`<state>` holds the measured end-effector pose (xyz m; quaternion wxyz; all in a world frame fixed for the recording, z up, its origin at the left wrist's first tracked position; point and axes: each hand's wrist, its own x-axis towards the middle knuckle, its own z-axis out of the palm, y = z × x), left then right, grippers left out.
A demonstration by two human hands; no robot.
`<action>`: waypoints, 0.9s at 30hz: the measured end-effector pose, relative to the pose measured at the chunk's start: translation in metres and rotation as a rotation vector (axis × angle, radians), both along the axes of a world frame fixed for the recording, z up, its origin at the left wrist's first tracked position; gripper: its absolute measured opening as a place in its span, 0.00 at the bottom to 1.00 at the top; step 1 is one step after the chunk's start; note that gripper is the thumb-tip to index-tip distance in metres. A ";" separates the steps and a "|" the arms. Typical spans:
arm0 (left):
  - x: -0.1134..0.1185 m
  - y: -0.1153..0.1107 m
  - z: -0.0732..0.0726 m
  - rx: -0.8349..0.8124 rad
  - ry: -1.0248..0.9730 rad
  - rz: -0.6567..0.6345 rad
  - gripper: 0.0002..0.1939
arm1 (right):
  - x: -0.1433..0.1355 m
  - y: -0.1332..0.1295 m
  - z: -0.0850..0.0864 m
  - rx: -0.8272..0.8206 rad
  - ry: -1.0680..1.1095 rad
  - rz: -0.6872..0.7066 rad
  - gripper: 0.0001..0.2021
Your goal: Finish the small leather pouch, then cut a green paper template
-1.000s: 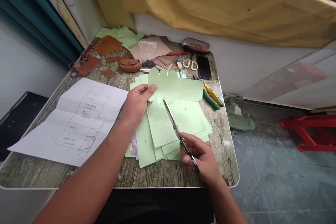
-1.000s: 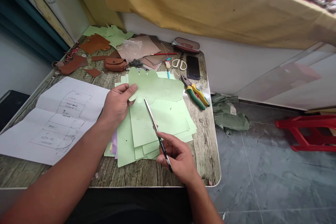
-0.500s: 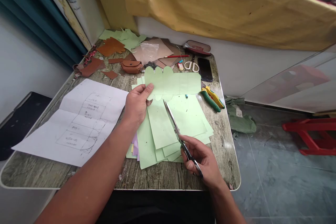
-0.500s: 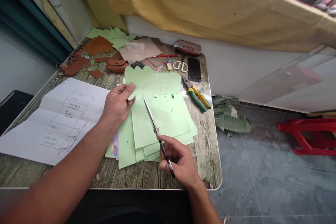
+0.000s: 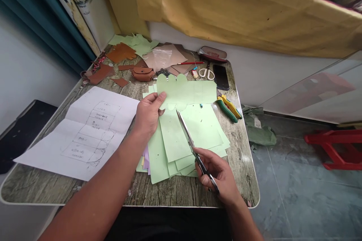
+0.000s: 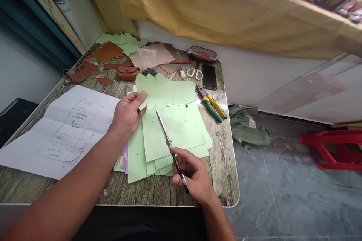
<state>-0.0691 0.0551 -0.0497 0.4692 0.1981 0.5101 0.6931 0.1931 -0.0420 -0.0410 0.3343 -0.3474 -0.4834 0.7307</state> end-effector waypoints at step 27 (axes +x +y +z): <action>0.034 -0.022 0.025 0.004 -0.481 -0.226 0.18 | -0.012 0.004 -0.007 0.007 -0.033 -0.276 0.25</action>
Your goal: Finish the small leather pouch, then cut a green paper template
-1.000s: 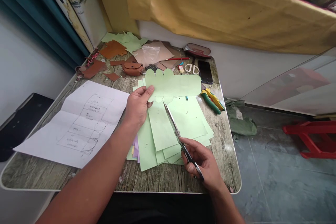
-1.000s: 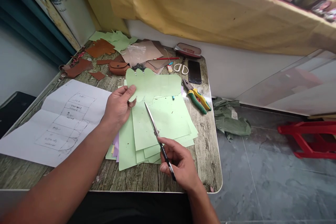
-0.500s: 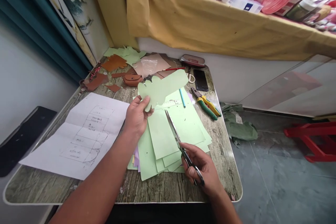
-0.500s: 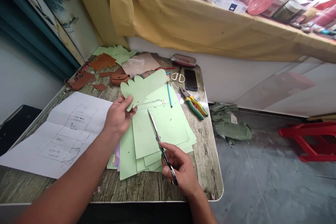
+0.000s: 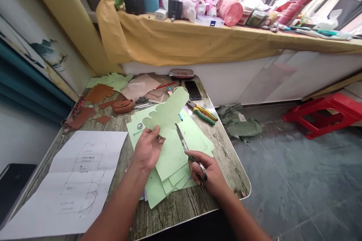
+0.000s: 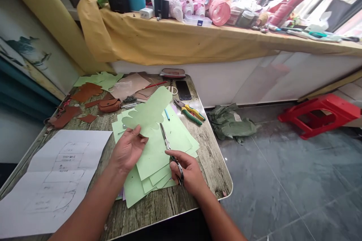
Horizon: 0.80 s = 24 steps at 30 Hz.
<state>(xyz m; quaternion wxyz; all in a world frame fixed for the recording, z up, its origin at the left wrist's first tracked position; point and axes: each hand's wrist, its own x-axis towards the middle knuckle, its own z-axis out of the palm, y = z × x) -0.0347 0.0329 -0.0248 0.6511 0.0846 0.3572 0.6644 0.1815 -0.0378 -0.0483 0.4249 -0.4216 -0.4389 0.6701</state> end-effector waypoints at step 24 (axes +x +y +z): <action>0.035 -0.025 -0.005 0.096 0.151 -0.202 0.16 | -0.045 0.028 0.013 0.005 0.085 -0.256 0.22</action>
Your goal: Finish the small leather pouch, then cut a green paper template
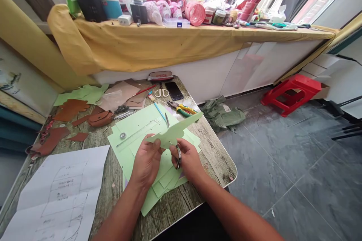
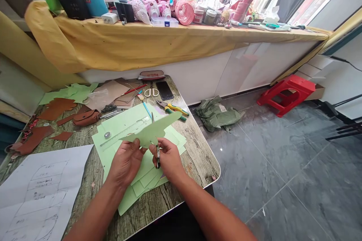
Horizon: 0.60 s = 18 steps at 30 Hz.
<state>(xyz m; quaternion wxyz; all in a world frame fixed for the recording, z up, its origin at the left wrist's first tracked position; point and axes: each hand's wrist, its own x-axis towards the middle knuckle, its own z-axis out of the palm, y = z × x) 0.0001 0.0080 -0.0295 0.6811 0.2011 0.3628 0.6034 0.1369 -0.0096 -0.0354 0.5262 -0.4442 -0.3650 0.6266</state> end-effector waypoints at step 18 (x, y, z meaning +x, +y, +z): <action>-0.037 0.015 0.007 0.048 0.459 -0.019 0.21 | 0.045 0.010 0.011 -0.023 -0.414 0.369 0.18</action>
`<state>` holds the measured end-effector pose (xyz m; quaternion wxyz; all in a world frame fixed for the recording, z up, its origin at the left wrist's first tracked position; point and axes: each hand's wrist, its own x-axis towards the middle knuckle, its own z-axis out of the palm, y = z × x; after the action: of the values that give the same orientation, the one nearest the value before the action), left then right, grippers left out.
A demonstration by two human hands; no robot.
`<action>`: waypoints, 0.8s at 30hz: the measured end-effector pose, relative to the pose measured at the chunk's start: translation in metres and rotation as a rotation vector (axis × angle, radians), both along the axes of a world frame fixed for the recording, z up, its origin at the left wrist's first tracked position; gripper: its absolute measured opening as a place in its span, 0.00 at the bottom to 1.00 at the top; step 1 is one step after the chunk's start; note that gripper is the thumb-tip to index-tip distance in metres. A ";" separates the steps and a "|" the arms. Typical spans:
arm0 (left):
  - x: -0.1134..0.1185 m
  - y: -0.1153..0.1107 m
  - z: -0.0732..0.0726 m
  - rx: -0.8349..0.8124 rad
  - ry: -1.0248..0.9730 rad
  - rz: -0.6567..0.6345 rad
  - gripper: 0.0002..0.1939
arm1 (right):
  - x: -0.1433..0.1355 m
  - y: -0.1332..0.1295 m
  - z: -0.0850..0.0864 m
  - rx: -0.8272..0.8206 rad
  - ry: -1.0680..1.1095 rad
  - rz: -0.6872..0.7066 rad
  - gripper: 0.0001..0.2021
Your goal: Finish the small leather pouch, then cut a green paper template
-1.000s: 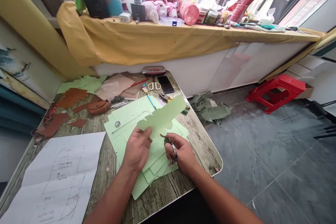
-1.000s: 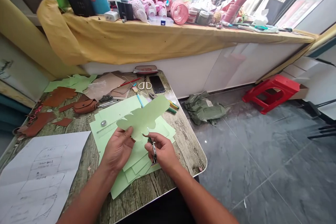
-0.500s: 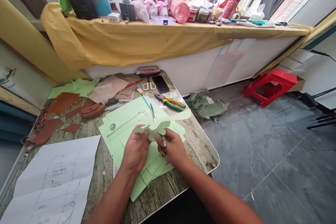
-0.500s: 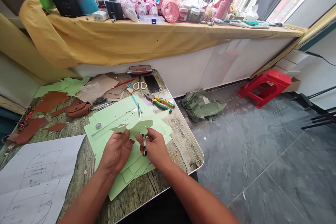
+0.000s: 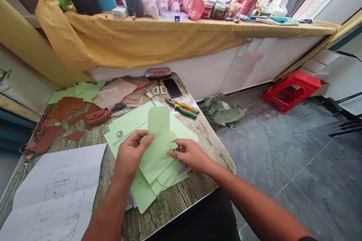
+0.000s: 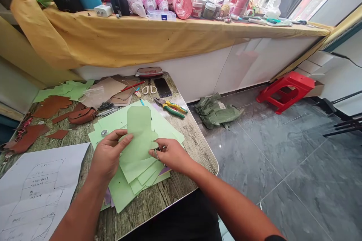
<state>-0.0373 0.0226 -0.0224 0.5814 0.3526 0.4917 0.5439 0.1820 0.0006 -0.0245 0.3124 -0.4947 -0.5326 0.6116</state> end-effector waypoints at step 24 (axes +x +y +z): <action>0.010 0.000 0.005 -0.115 -0.097 0.058 0.25 | 0.002 -0.008 -0.011 -0.052 0.274 -0.193 0.22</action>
<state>-0.0273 0.0226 -0.0178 0.6079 0.2776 0.5033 0.5478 0.1842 -0.0072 -0.0356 0.4264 -0.4635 -0.4190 0.6541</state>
